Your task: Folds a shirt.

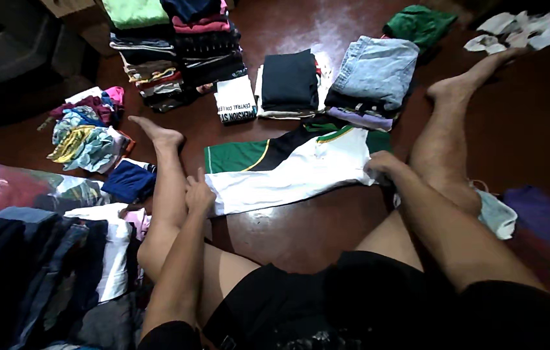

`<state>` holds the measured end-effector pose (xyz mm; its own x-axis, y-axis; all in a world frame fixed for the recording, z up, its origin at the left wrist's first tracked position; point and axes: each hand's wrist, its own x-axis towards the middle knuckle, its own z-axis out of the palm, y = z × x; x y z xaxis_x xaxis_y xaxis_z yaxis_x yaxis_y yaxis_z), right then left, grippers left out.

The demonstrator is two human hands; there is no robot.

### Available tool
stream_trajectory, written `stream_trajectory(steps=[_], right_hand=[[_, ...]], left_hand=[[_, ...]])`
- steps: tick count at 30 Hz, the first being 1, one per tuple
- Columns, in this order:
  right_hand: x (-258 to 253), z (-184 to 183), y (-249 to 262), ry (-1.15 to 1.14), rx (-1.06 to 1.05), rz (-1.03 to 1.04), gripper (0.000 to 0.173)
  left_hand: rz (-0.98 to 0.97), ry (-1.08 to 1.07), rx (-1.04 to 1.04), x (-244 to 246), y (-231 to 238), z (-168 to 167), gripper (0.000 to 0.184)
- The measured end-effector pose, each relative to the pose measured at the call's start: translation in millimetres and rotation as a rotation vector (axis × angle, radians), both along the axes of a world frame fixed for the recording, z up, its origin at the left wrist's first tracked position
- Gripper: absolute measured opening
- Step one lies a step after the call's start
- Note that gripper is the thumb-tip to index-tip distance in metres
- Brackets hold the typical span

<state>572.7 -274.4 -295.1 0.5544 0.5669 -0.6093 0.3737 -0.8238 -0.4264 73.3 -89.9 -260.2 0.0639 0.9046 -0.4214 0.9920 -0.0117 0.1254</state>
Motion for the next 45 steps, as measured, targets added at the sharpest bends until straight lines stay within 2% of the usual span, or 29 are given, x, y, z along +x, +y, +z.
stream_trajectory(steps=[1,2,3,4,5,6,8,9,10,13,16,19,21,23,25,26,30,33,35,37,39,41,45], right_hand=[[0.1,4.0,4.2,-0.002,-0.002,-0.017,0.028],[-1.0,7.0,7.1,0.019,0.006,-0.039,0.036],[-1.8,9.2,8.4,0.049,0.033,-0.075,0.046],[-1.6,10.9,8.1,0.076,0.060,-0.111,0.056],[-3.5,14.1,6.6,0.095,0.087,-0.144,0.061],[-6.1,17.4,4.5,0.096,0.111,-0.161,0.061],[-4.3,13.9,2.2,0.062,0.162,-0.144,0.045],[-0.3,9.7,0.8,0.058,0.200,-0.123,0.035],[4.5,6.4,-0.5,0.072,0.244,-0.113,0.031],[17.8,6.9,-5.7,0.205,0.406,-0.139,0.034],[31.4,17.8,-22.9,0.498,0.513,-0.021,0.034],[29.6,41.4,-44.4,0.649,0.331,0.247,0.027],[21.6,47.7,-54.7,0.663,0.200,0.375,0.020],[8.2,49.2,-54.2,0.554,0.065,0.513,0.008],[-9.1,40.7,-47.4,0.315,-0.097,0.593,0.029],[-12.1,32.1,-46.1,0.236,-0.098,0.588,0.033],[-1.5,37.3,-52.2,0.252,0.248,0.435,0.010],[6.7,37.9,-57.8,0.218,0.422,0.213,0.012],[2.8,35.7,-52.5,0.142,0.374,0.035,0.020],[-1.5,32.5,-46.4,0.081,0.291,-0.049,0.027],[3.3,23.4,-46.1,0.080,0.243,0.002,0.038],[8.3,15.9,-45.0,0.091,0.239,0.054,0.040],[10.9,12.2,-38.0,0.124,0.264,0.088,0.038]], left_hand=[[-0.150,0.093,-0.300,10.4,14.7,32.9,0.077],[-0.272,-0.042,-0.016,7.3,14.7,4.5,0.086],[-0.370,-0.119,0.109,7.7,24.7,-22.3,0.093],[-0.452,-0.112,0.120,10.0,35.9,-37.7,0.092],[-0.516,-0.084,0.106,12.4,44.8,-44.6,0.084],[-0.565,-0.049,0.091,14.6,50.8,-44.8,0.068],[-0.635,0.015,0.011,19.4,60.3,-32.3,0.036],[-0.679,0.023,-0.040,19.4,66.5,-27.3,0.027],[-0.697,-0.006,-0.101,17.4,71.6,-22.7,0.023],[-0.636,-0.150,-0.286,5.9,67.7,5.0,0.030],[-0.555,-0.224,-0.558,-7.4,44.1,41.5,0.017],[-0.596,-0.245,-0.817,-27.3,14.0,48.9,0.013],[-0.730,-0.132,-0.813,-31.1,-13.3,37.8,0.025],[-0.836,-0.058,-0.806,-32.2,-33.7,19.8,0.039],[-0.877,-0.025,-0.783,-33.4,-41.5,8.1,0.042],[-0.876,-0.019,-0.771,-34.2,-40.0,4.5,0.040],[-0.750,-0.155,-0.709,-46.1,-19.2,12.7,0.030],[-0.484,-0.348,-0.532,-59.3,-1.0,23.7,0.024],[-0.279,-0.455,-0.347,-65.8,8.1,15.1,0.024],[-0.139,-0.436,-0.254,-63.5,12.8,6.7,0.031],[-0.069,-0.354,-0.267,-53.6,11.7,1.8,0.042],[-0.022,-0.329,-0.275,-42.0,5.7,-3.5,0.044],[0.113,-0.473,-0.382,-43.7,-6.9,-32.5,0.046]])
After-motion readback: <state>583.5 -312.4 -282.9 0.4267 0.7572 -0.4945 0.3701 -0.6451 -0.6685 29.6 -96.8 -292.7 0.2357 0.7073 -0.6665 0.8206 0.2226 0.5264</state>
